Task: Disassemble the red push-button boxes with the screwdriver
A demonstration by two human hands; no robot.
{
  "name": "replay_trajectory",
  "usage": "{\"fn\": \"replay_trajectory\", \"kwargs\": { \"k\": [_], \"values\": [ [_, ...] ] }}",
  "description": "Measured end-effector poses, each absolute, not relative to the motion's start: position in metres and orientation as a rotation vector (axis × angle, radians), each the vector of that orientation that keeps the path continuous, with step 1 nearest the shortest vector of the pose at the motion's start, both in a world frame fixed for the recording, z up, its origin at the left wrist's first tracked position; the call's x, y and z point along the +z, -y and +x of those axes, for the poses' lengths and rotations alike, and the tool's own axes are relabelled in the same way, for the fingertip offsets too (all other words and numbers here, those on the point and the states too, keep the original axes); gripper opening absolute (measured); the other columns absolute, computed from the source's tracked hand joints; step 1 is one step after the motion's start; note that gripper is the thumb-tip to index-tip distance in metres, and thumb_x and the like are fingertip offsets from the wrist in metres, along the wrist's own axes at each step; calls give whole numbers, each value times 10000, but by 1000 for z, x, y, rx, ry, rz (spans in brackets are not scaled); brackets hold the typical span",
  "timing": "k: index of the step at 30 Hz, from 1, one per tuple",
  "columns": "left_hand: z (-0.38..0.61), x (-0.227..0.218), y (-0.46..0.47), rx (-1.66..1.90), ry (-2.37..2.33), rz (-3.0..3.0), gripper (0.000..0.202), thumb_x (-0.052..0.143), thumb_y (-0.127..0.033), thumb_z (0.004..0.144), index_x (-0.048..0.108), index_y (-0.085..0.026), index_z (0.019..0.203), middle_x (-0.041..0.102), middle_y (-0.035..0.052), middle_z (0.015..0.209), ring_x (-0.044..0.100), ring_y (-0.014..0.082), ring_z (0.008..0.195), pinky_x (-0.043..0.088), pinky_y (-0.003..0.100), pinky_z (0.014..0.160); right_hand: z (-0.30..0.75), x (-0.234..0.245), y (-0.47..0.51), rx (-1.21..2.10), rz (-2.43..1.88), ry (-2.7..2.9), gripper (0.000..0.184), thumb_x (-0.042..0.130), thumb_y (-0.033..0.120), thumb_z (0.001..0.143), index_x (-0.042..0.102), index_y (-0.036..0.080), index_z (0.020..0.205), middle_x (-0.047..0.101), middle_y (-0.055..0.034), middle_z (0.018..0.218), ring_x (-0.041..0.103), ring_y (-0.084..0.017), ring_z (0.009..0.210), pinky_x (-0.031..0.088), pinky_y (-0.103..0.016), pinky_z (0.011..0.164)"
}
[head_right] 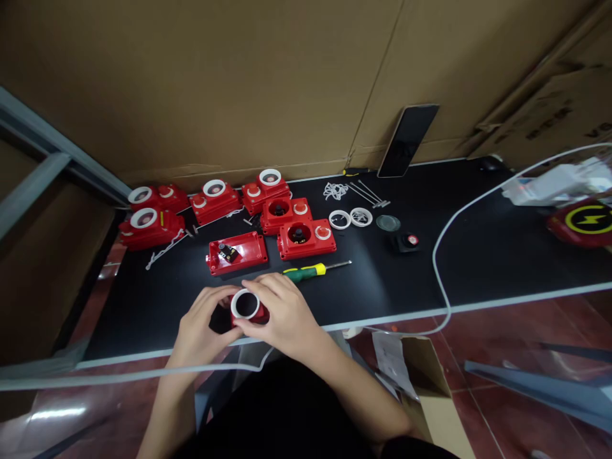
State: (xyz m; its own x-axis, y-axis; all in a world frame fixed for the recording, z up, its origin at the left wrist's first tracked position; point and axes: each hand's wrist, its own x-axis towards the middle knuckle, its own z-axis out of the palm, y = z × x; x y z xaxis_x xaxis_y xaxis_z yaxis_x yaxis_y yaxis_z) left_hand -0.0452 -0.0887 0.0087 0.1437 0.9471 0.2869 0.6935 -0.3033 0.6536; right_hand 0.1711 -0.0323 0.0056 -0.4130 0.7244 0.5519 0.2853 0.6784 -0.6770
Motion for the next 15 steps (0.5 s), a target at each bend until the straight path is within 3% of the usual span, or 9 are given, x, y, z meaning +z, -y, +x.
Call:
{"fn": "replay_trajectory", "kwargs": {
  "k": [5, 7, 10, 13, 15],
  "values": [
    [-48, 10, 88, 952, -1582, 1971, 484, 903, -331, 929, 663, -263, 1344, 756, 56, 1201, 750, 236, 984, 660, 403, 926, 183, 16, 27, 839, -643, 2148, 597, 764, 131, 931, 625, 231, 1503, 780, -129, 1407, 739, -297, 1313, 613, -523, 1147],
    [-48, 10, 88, 946, -1583, 1944, 501, 906, -355, 929, 655, -264, 1352, 749, 64, 1230, 756, 239, 1004, 662, 414, 946, 183, 21, 30, 869, -700, 2183, 623, 777, 185, 953, 586, 220, 1544, 711, -169, 1468, 693, -316, 1377, 598, -551, 1182],
    [-47, 10, 88, 928, -1577, 1938, 481, 886, -363, 945, 650, -265, 1353, 749, 73, 1251, 759, 246, 1031, 666, 426, 956, 179, 23, 35, 839, -919, 2146, 676, 876, 377, 952, 585, 166, 1524, 656, -192, 1377, 714, -330, 1269, 649, -546, 1098],
    [-47, 10, 89, 935, -1580, 1950, 443, 863, -345, 958, 649, -264, 1337, 753, 81, 1267, 759, 258, 1062, 670, 435, 954, 175, 23, 37, 850, -998, 2077, 492, 827, 292, 984, 629, 190, 1422, 683, -122, 1235, 744, -287, 1142, 682, -491, 1007],
    [-46, 10, 89, 943, -1579, 1957, 424, 855, -331, 961, 649, -265, 1325, 755, 90, 1299, 753, 271, 1108, 668, 445, 966, 174, 23, 38, 850, -986, 2068, 469, 813, 259, 985, 624, 212, 1413, 699, -102, 1216, 746, -280, 1132, 681, -483, 1000]
  ]
}}
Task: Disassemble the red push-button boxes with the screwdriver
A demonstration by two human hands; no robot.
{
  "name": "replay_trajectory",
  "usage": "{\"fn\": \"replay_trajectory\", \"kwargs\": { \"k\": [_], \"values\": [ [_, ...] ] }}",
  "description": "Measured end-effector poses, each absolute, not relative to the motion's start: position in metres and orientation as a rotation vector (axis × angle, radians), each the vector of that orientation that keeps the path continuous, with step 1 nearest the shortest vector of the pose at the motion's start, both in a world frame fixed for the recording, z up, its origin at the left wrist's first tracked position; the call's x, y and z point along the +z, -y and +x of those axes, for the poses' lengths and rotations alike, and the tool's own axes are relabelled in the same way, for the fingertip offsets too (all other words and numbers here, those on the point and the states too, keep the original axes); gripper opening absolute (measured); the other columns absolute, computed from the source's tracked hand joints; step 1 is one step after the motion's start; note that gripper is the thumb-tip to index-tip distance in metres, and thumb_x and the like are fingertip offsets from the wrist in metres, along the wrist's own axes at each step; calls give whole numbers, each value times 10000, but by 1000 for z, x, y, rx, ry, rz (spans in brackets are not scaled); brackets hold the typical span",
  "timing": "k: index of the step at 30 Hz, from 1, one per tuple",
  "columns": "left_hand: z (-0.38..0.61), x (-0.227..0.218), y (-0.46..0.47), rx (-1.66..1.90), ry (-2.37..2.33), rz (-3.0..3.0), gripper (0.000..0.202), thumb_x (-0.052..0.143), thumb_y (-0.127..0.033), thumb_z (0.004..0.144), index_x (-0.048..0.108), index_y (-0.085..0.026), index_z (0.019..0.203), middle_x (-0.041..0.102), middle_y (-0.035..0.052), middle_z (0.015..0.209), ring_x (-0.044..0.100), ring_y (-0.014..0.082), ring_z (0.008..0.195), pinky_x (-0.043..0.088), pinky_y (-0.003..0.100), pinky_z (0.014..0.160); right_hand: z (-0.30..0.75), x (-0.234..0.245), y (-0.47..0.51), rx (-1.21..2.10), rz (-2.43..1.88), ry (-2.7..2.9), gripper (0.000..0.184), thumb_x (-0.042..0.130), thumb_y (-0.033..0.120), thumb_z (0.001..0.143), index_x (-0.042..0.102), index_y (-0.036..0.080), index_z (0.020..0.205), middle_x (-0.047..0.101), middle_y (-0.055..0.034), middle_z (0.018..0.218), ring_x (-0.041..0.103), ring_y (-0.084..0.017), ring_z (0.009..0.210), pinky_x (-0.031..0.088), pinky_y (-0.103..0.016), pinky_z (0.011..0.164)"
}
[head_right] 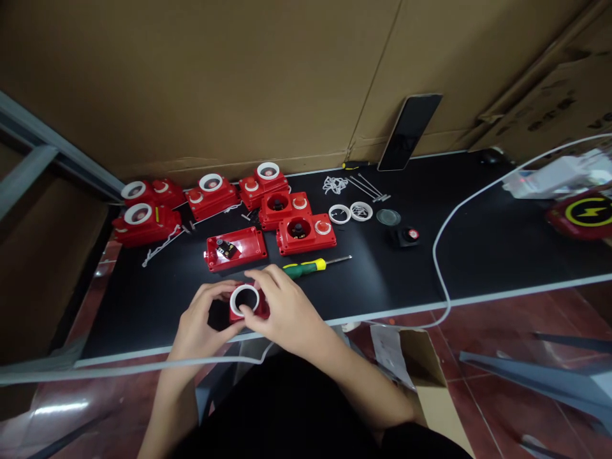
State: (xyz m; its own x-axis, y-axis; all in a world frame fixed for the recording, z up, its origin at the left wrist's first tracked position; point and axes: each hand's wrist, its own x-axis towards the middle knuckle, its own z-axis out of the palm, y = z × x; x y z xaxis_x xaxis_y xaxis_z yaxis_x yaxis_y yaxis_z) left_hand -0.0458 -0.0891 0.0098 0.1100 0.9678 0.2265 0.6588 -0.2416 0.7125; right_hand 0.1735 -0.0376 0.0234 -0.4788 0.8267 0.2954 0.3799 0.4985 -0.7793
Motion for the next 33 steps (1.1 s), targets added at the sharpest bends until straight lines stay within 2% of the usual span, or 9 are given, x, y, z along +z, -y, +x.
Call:
{"fn": "replay_trajectory", "kwargs": {
  "k": [4, 10, 16, 18, 22, 24, 26, 29, 33],
  "values": [
    [-45, 10, 89, 925, -1578, 1961, 431, 825, -246, 943, 647, -270, 1335, 756, 95, 1338, 737, 283, 1158, 661, 461, 995, 172, 22, 39, 791, -993, 2096, 621, 907, 347, 921, 603, 206, 1444, 701, -132, 1278, 738, -317, 1182, 680, -516, 1014],
    [-46, 10, 89, 955, -1626, 1937, 443, 851, -276, 931, 657, -263, 1329, 764, 99, 1331, 741, 296, 1152, 658, 484, 995, 172, 20, 42, 742, -904, 2073, 612, 720, 152, 939, 550, 190, 1526, 705, -169, 1385, 716, -312, 1274, 651, -510, 1092],
    [-45, 11, 90, 891, -1608, 1944, 457, 818, -216, 912, 663, -270, 1338, 773, 85, 1320, 739, 279, 1102, 655, 457, 992, 163, 14, 42, 686, -1022, 2057, 667, 883, 395, 923, 603, 182, 1490, 734, -166, 1256, 744, -339, 1154, 684, -524, 983],
    [-45, 11, 90, 905, -1613, 1964, 433, 811, -213, 918, 666, -270, 1322, 776, 80, 1303, 737, 272, 1087, 655, 441, 977, 163, 11, 41, 697, -985, 2026, 614, 868, 347, 928, 625, 203, 1473, 750, -154, 1289, 754, -328, 1197, 666, -530, 1066],
    [-44, 11, 90, 925, -1638, 1973, 416, 829, -253, 928, 669, -264, 1312, 774, 80, 1276, 735, 262, 1053, 656, 420, 938, 170, 16, 37, 749, -787, 2074, 561, 750, 151, 927, 620, 225, 1468, 770, -117, 1395, 733, -292, 1318, 509, -574, 1303],
    [-44, 11, 90, 916, -1637, 1970, 416, 832, -263, 933, 667, -262, 1315, 774, 76, 1264, 734, 258, 1047, 655, 411, 931, 172, 19, 37, 794, -772, 2097, 586, 728, 120, 919, 613, 188, 1490, 733, -150, 1418, 708, -290, 1339, 564, -529, 1244],
    [-45, 11, 90, 913, -1626, 1968, 428, 824, -243, 931, 661, -264, 1325, 771, 74, 1276, 735, 253, 1047, 654, 406, 935, 171, 20, 38, 805, -865, 2096, 585, 791, 204, 939, 616, 157, 1495, 682, -189, 1395, 702, -308, 1307, 634, -494, 1132],
    [-44, 12, 90, 917, -1625, 1966, 456, 815, -202, 920, 654, -269, 1341, 765, 73, 1304, 734, 254, 1070, 652, 411, 955, 167, 18, 40, 780, -998, 2043, 587, 881, 346, 934, 635, 180, 1441, 679, -159, 1267, 741, -302, 1151, 680, -479, 1009],
    [-43, 12, 90, 933, -1626, 1956, 453, 850, -245, 930, 654, -264, 1337, 765, 76, 1294, 730, 260, 1093, 647, 415, 970, 166, 16, 41, 719, -880, 2038, 485, 758, 185, 955, 615, 199, 1418, 729, -147, 1308, 726, -305, 1240, 626, -522, 1143]
  ]
}}
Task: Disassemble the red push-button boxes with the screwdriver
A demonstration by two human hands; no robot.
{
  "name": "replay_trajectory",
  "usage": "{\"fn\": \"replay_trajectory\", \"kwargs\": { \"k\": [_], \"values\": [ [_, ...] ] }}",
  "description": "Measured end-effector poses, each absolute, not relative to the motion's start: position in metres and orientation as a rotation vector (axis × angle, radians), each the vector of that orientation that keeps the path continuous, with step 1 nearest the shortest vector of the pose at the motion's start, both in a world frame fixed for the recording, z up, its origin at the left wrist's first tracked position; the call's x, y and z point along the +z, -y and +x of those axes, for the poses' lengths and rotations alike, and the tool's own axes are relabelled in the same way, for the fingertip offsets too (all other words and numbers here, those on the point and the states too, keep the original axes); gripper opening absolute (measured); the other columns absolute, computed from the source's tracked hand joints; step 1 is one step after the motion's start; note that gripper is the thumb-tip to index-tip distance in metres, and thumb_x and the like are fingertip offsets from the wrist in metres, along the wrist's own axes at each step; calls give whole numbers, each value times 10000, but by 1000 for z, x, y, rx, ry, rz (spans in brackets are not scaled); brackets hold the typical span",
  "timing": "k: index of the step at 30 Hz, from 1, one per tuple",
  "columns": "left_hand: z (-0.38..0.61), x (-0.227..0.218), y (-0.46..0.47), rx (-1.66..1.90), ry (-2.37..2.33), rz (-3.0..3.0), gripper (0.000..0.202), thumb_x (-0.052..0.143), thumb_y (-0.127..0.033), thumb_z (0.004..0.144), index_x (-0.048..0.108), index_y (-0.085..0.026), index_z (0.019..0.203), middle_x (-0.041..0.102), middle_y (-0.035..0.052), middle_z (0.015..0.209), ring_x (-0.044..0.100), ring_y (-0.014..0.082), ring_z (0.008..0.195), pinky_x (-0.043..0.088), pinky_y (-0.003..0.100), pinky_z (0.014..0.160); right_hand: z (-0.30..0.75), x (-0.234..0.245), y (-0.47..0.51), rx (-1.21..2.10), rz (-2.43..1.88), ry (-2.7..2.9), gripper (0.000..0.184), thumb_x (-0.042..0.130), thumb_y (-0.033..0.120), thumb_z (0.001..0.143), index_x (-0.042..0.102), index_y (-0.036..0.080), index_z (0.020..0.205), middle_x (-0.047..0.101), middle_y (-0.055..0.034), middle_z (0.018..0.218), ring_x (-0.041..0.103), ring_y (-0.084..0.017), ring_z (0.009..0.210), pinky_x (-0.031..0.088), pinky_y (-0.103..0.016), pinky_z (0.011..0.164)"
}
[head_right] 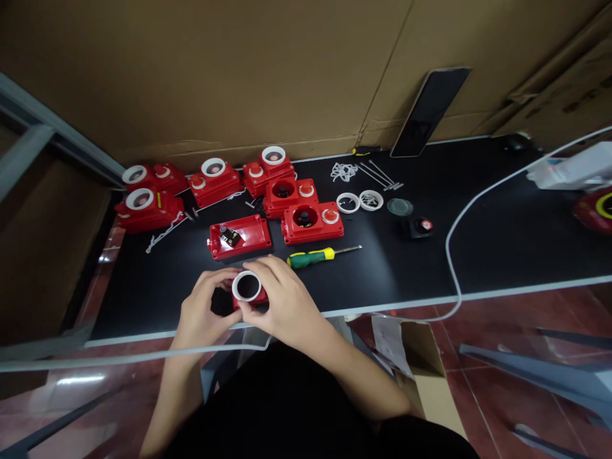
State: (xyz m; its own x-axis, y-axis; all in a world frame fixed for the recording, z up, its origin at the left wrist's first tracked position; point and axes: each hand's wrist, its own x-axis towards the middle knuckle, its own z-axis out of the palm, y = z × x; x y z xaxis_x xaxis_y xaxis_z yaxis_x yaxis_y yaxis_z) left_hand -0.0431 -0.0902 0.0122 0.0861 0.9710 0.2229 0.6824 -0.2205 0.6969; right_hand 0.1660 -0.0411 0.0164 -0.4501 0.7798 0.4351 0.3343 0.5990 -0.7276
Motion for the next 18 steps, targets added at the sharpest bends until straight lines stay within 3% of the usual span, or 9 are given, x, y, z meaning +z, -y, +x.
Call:
{"fn": "replay_trajectory", "kwargs": {
  "k": [3, 7, 10, 14, 18],
  "values": [
    [-42, 12, 90, 960, -1615, 1956, 453, 868, -279, 940, 653, -257, 1338, 767, 81, 1296, 728, 260, 1105, 647, 407, 962, 167, 18, 43, 736, -815, 2091, 582, 703, 112, 904, 582, 174, 1470, 694, -181, 1418, 667, -337, 1369, 559, -580, 1237],
    [-41, 12, 91, 983, -1585, 1979, 447, 843, -230, 944, 650, -253, 1346, 772, 79, 1309, 728, 252, 1102, 650, 396, 944, 166, 16, 46, 733, -980, 2049, 639, 789, 274, 964, 528, 161, 1537, 627, -216, 1372, 686, -357, 1284, 652, -572, 1091],
    [-40, 12, 91, 1013, -1587, 1986, 423, 847, -252, 950, 659, -253, 1328, 777, 79, 1282, 728, 258, 1096, 652, 394, 939, 165, 15, 47, 730, -881, 2076, 663, 714, 138, 935, 490, 183, 1557, 637, -201, 1422, 653, -355, 1363, 611, -579, 1168],
    [-40, 12, 90, 1004, -1580, 1988, 444, 857, -249, 947, 652, -258, 1341, 771, 76, 1309, 722, 249, 1091, 651, 378, 933, 164, 15, 48, 701, -936, 2072, 704, 769, 225, 940, 474, 155, 1575, 592, -226, 1412, 647, -377, 1341, 631, -592, 1130],
    [-40, 11, 90, 1004, -1585, 1990, 448, 860, -228, 942, 650, -259, 1336, 773, 72, 1301, 714, 251, 1107, 648, 387, 954, 164, 14, 48, 705, -894, 2076, 691, 700, 139, 945, 453, 187, 1588, 606, -206, 1422, 642, -362, 1354, 611, -584, 1159]
  ]
}}
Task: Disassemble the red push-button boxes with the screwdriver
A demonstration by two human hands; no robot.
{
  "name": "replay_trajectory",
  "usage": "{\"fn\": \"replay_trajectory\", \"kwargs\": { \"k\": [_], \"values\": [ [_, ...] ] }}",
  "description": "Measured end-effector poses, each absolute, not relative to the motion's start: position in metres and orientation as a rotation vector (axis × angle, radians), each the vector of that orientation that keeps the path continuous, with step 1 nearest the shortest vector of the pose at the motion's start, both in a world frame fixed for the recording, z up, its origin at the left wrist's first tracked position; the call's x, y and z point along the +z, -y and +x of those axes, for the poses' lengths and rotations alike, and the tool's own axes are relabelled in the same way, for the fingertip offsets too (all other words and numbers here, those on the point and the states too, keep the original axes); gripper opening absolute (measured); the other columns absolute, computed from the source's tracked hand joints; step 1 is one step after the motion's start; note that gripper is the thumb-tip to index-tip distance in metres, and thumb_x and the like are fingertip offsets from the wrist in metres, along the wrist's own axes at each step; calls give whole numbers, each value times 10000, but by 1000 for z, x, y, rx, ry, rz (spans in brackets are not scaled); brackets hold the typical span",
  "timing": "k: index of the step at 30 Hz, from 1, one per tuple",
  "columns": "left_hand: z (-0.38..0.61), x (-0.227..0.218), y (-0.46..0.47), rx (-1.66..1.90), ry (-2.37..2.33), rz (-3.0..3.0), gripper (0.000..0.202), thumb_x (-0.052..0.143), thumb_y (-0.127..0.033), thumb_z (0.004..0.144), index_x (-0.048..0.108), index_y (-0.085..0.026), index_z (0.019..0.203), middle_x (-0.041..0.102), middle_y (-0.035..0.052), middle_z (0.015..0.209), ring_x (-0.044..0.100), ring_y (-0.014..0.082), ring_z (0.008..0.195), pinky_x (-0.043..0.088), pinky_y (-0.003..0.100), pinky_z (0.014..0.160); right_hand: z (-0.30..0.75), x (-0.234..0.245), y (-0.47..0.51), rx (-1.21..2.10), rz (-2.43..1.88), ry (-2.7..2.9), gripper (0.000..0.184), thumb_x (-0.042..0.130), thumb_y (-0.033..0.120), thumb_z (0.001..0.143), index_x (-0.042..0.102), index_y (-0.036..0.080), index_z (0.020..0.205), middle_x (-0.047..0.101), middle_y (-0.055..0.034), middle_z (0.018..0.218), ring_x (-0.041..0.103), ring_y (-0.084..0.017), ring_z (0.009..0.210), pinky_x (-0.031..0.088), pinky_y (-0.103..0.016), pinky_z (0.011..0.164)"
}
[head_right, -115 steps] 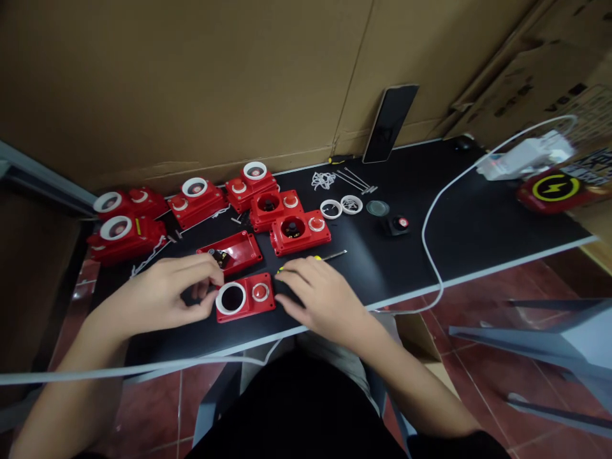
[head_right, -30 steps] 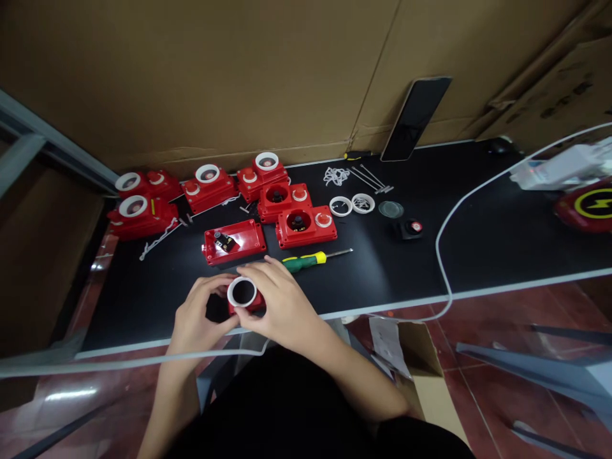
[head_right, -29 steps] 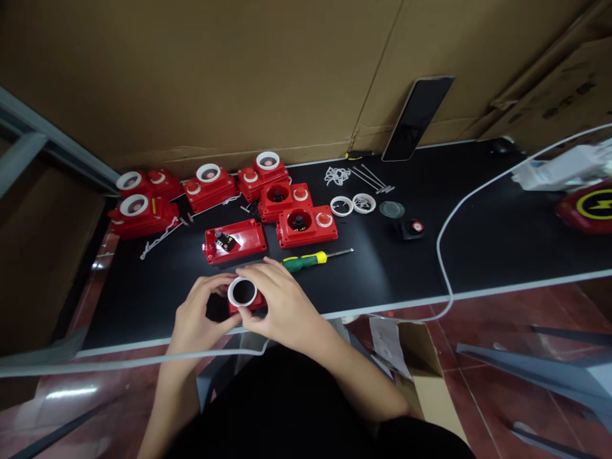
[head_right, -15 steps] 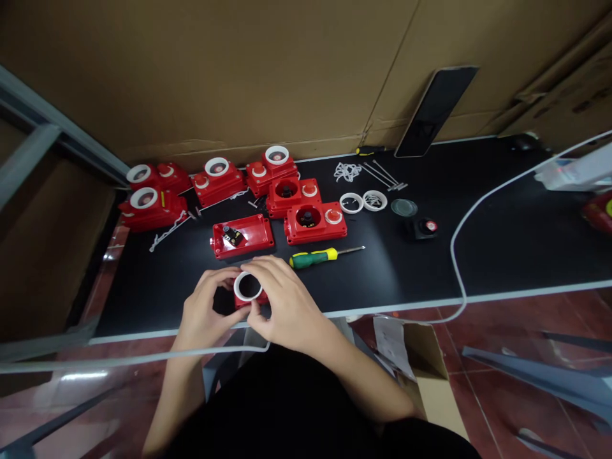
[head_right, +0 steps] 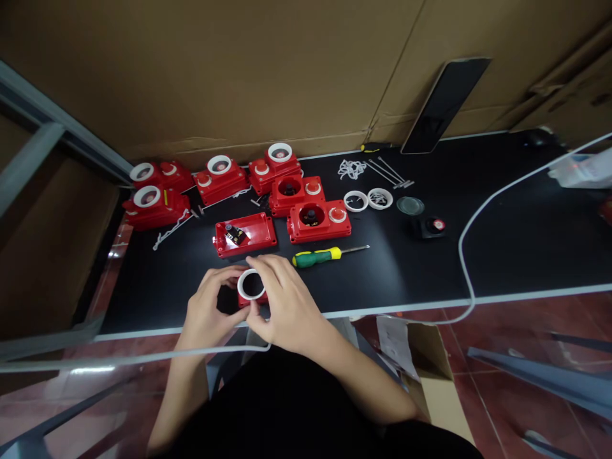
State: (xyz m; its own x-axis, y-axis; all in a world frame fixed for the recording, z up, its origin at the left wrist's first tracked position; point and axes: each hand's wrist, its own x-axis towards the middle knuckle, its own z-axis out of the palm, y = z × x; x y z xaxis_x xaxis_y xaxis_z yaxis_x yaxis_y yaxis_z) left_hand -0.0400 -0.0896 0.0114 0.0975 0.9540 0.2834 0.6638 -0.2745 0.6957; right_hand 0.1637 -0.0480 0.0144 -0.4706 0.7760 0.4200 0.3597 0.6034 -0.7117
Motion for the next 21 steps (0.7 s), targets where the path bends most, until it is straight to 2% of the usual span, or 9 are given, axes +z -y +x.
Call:
{"fn": "replay_trajectory", "kwargs": {
  "k": [3, 5, 8, 11, 14, 16, 18, 21],
  "values": [
    [-41, 10, 91, 997, -1585, 1980, 451, 848, -225, 947, 646, -256, 1348, 769, 78, 1319, 716, 255, 1123, 648, 394, 958, 162, 13, 48, 690, -953, 2036, 733, 750, 198, 947, 429, 187, 1606, 600, -198, 1364, 660, -363, 1291, 636, -581, 1111],
    [-42, 10, 91, 992, -1588, 1991, 459, 851, -223, 941, 649, -253, 1351, 770, 79, 1326, 719, 256, 1129, 649, 391, 955, 160, 12, 49, 699, -949, 2000, 813, 739, 171, 937, 358, 190, 1656, 619, -169, 1300, 684, -336, 1212, 651, -560, 1082],
    [-43, 9, 91, 980, -1603, 2016, 475, 876, -231, 922, 658, -255, 1343, 771, 76, 1326, 722, 253, 1108, 650, 384, 951, 160, 10, 49, 682, -912, 2008, 939, 745, 175, 925, 241, 180, 1717, 620, -187, 1345, 673, -353, 1249, 630, -585, 1118],
    [-43, 9, 91, 971, -1616, 2023, 484, 887, -239, 920, 659, -258, 1346, 770, 74, 1328, 724, 249, 1089, 650, 385, 955, 160, 10, 49, 681, -956, 2000, 910, 777, 232, 951, 274, 182, 1708, 615, -175, 1300, 677, -347, 1217, 643, -578, 1095],
    [-42, 10, 91, 981, -1609, 2026, 470, 881, -249, 931, 659, -260, 1346, 771, 72, 1319, 723, 247, 1084, 650, 380, 944, 161, 11, 50, 703, -906, 2000, 920, 715, 122, 918, 261, 180, 1716, 616, -181, 1353, 659, -343, 1283, 618, -575, 1148],
    [-41, 11, 91, 983, -1606, 2020, 458, 874, -250, 937, 661, -260, 1342, 771, 72, 1313, 724, 249, 1086, 651, 380, 939, 162, 11, 51, 714, -920, 2003, 930, 742, 153, 918, 265, 165, 1716, 568, -210, 1429, 631, -357, 1347, 606, -573, 1177],
    [-40, 11, 91, 978, -1613, 2011, 449, 869, -248, 940, 662, -259, 1339, 772, 73, 1310, 724, 251, 1091, 651, 385, 944, 162, 10, 52, 724, -968, 1984, 924, 777, 204, 933, 278, 156, 1709, 540, -205, 1404, 640, -346, 1322, 620, -553, 1167],
    [-41, 11, 92, 979, -1622, 2013, 448, 871, -278, 949, 659, -255, 1342, 773, 76, 1313, 725, 253, 1094, 651, 390, 946, 163, 10, 53, 741, -963, 1959, 945, 727, 110, 894, 264, 170, 1715, 523, -180, 1373, 648, -319, 1296, 628, -527, 1163]
  ]
}}
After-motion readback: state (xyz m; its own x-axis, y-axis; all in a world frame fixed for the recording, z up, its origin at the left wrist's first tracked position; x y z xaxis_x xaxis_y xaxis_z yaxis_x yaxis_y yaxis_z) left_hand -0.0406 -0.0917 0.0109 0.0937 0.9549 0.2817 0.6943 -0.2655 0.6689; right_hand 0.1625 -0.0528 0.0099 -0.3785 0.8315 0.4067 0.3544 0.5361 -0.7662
